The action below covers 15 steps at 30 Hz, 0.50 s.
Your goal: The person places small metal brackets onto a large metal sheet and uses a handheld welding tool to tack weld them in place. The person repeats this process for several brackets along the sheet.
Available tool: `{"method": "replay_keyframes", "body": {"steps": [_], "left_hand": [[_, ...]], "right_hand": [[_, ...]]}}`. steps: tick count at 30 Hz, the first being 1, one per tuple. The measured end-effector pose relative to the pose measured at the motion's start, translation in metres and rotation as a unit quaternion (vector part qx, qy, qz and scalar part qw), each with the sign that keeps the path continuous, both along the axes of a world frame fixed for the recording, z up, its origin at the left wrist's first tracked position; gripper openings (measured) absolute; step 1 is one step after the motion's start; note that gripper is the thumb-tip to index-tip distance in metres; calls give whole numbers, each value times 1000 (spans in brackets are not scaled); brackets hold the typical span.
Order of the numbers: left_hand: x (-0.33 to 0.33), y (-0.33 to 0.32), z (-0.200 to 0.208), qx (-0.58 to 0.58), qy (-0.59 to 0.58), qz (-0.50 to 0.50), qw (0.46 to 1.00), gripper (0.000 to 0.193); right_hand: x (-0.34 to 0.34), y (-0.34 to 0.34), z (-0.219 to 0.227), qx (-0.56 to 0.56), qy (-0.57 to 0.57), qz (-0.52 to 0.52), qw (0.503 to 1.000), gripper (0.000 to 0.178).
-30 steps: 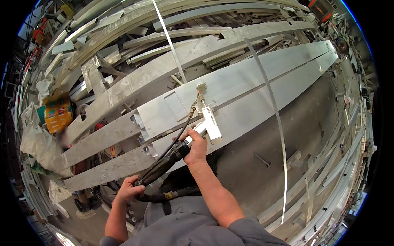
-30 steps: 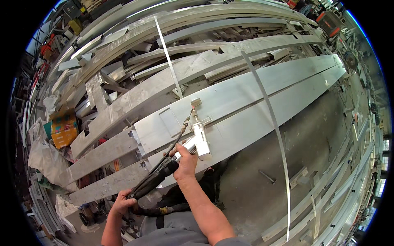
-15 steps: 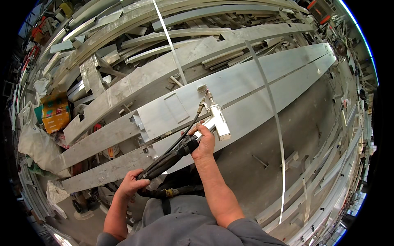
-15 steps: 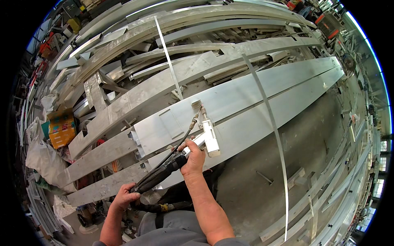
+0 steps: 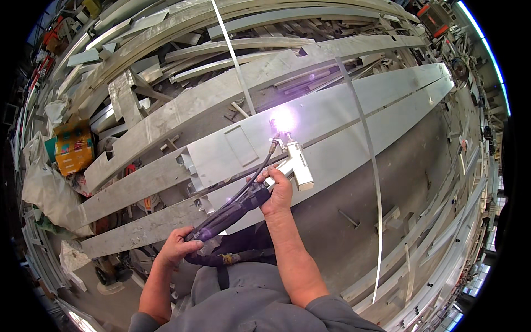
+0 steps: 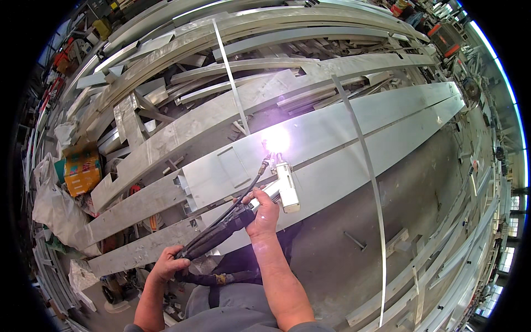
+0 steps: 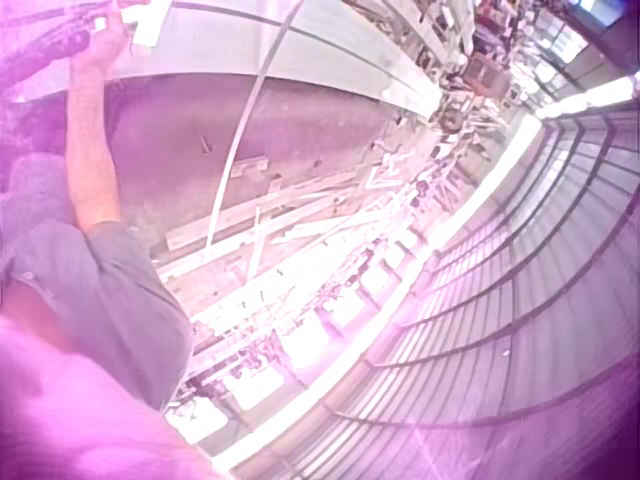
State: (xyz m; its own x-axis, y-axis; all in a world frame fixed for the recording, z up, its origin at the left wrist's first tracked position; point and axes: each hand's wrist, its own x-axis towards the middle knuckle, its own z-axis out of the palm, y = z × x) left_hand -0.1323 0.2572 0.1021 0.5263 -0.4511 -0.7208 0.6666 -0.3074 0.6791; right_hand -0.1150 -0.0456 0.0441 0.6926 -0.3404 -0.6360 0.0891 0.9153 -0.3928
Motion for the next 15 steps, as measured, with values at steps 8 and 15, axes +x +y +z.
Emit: {"method": "replay_keyframes", "body": {"steps": [8,15], "left_hand": [[-3,-2,5,10,-18,-8,1000,32],[-13,-1,9,29,-29,-6,999,35]], "right_hand": [[-2,1,-4,8,3,5,1000,10],[-6,2,-3,16,7,17,1000,10]]}}
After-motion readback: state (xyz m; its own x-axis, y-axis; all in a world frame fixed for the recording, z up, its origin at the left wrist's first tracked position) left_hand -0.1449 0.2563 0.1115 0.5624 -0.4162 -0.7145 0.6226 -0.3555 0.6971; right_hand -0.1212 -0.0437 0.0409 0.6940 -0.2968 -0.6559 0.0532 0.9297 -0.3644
